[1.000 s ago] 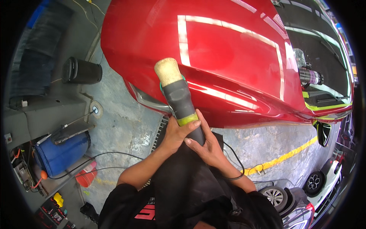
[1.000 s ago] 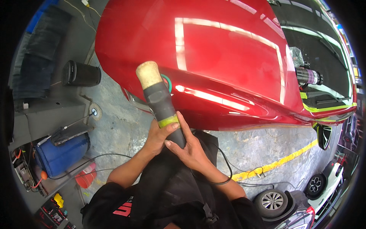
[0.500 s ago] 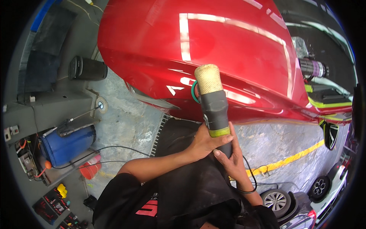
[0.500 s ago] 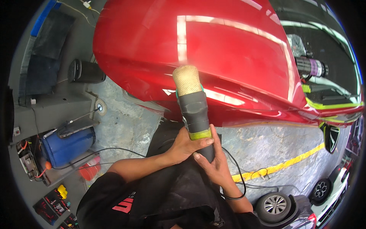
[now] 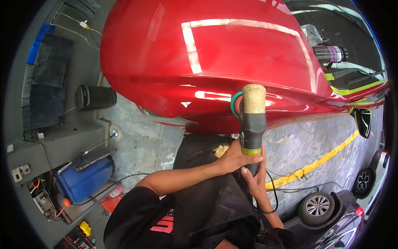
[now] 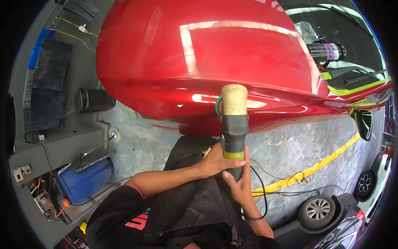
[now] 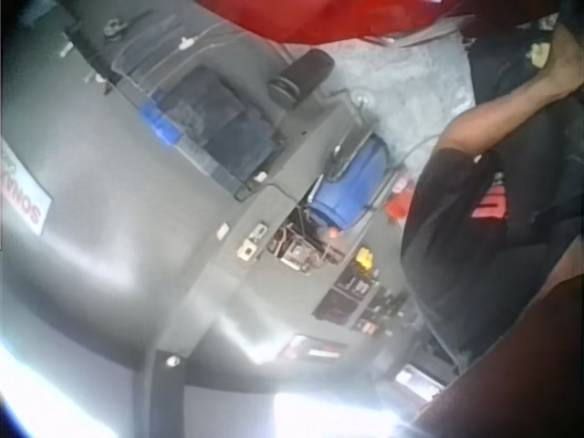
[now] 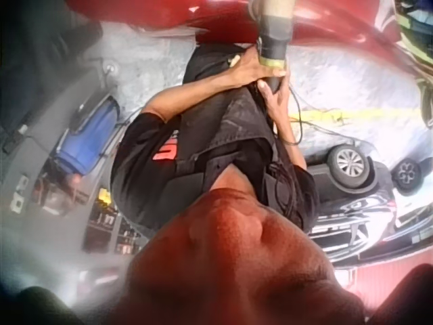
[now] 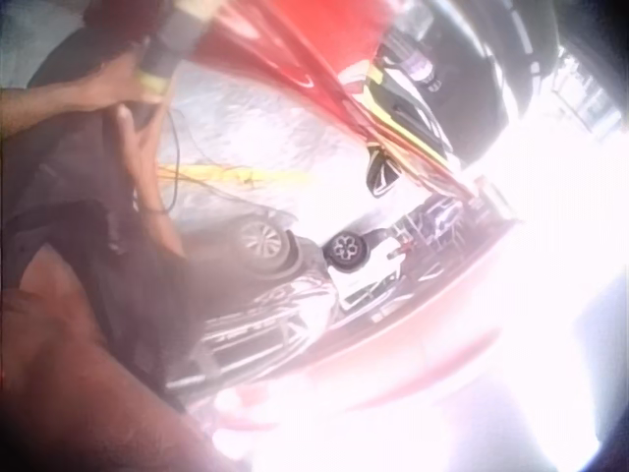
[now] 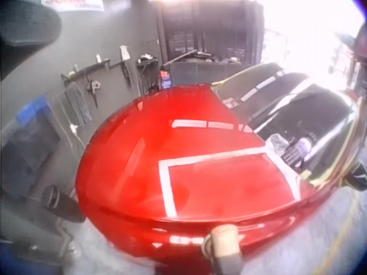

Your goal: The person uses a rotary polisher with a foam pad to buff the hood of a red car. They move the tool in overlapping passes across the hood surface, maintaining steady pressure and coverage throughout the clip.

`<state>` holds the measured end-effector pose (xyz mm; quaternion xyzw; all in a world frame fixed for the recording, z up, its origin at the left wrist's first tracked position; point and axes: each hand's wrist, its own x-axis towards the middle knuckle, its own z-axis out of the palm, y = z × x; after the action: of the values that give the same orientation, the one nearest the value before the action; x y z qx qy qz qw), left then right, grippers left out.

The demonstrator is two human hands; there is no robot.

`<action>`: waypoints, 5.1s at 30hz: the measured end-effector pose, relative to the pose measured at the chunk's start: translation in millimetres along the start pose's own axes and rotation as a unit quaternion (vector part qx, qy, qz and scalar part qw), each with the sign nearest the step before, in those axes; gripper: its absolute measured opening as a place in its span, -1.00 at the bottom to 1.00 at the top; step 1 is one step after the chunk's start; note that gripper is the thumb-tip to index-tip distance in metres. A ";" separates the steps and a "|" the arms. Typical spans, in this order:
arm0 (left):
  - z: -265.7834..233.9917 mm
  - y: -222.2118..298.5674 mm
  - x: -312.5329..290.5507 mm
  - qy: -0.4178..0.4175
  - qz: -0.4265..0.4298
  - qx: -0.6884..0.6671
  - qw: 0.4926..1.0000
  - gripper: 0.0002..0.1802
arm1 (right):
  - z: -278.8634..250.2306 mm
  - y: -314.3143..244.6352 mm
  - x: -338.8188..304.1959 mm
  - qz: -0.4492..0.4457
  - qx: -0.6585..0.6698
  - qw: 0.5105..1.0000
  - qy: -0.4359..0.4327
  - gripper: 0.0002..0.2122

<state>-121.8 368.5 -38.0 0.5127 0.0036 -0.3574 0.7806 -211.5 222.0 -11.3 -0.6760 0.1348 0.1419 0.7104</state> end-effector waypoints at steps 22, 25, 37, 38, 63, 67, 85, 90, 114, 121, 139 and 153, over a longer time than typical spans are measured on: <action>-177.3 -16.2 -124.6 0.188 0.144 -0.003 0.972 -0.06 | 186.1 39.5 43.8 -0.163 -0.194 0.956 -0.148 -0.06; -164.6 -8.9 -128.7 0.220 0.131 -0.029 0.966 -0.20 | 193.0 37.7 29.0 -0.182 -0.190 0.957 -0.126 -0.05; -122.5 11.4 -160.4 -0.025 0.185 -0.298 0.936 -0.11 | 188.2 22.2 -31.3 -0.218 0.065 0.957 -0.178 -0.05; -113.4 13.6 -163.7 -0.036 0.187 -0.273 0.943 -0.08 | 187.0 24.4 -37.7 -0.231 0.085 0.953 -0.174 -0.05; -16.8 111.2 -238.8 -0.168 0.434 -0.185 0.865 -0.32 | -24.6 290.3 -257.0 -0.164 0.602 0.712 0.323 -0.03; -27.8 138.4 -225.5 -0.133 0.450 -0.147 0.871 -0.28 | -76.8 309.9 -310.4 -0.263 0.734 0.544 0.311 -0.37; -117.1 176.7 -182.3 -0.209 0.302 -0.035 0.929 -0.05 | 34.7 437.9 -338.3 -0.080 0.731 0.269 0.622 -0.53; -119.2 207.6 -222.8 -0.221 0.362 -0.072 0.903 -0.09 | 42.2 403.9 -340.9 -0.115 0.756 0.245 0.597 -0.54; -77.3 223.0 -64.3 -0.195 0.321 -0.017 0.927 0.02 | 3.5 456.8 -327.7 -0.128 0.722 0.139 0.665 -0.71; -16.4 214.8 37.7 -0.251 0.244 0.066 0.934 -0.03 | -106.9 384.1 -375.8 -0.407 0.483 0.308 0.711 -0.77; 190.2 87.6 99.4 -0.162 0.194 0.018 0.967 -0.08 | -464.6 284.6 -366.1 -0.319 0.493 0.365 0.723 -0.82; 323.4 39.1 155.1 -0.163 0.138 0.090 0.973 -0.44 | -624.2 318.9 -306.7 -0.213 0.438 0.239 0.840 -0.82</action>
<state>-101.1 31.4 88.8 0.5109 -0.2263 -0.3242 0.7633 -617.1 -392.7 -218.9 0.0017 0.5473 -0.7444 0.3825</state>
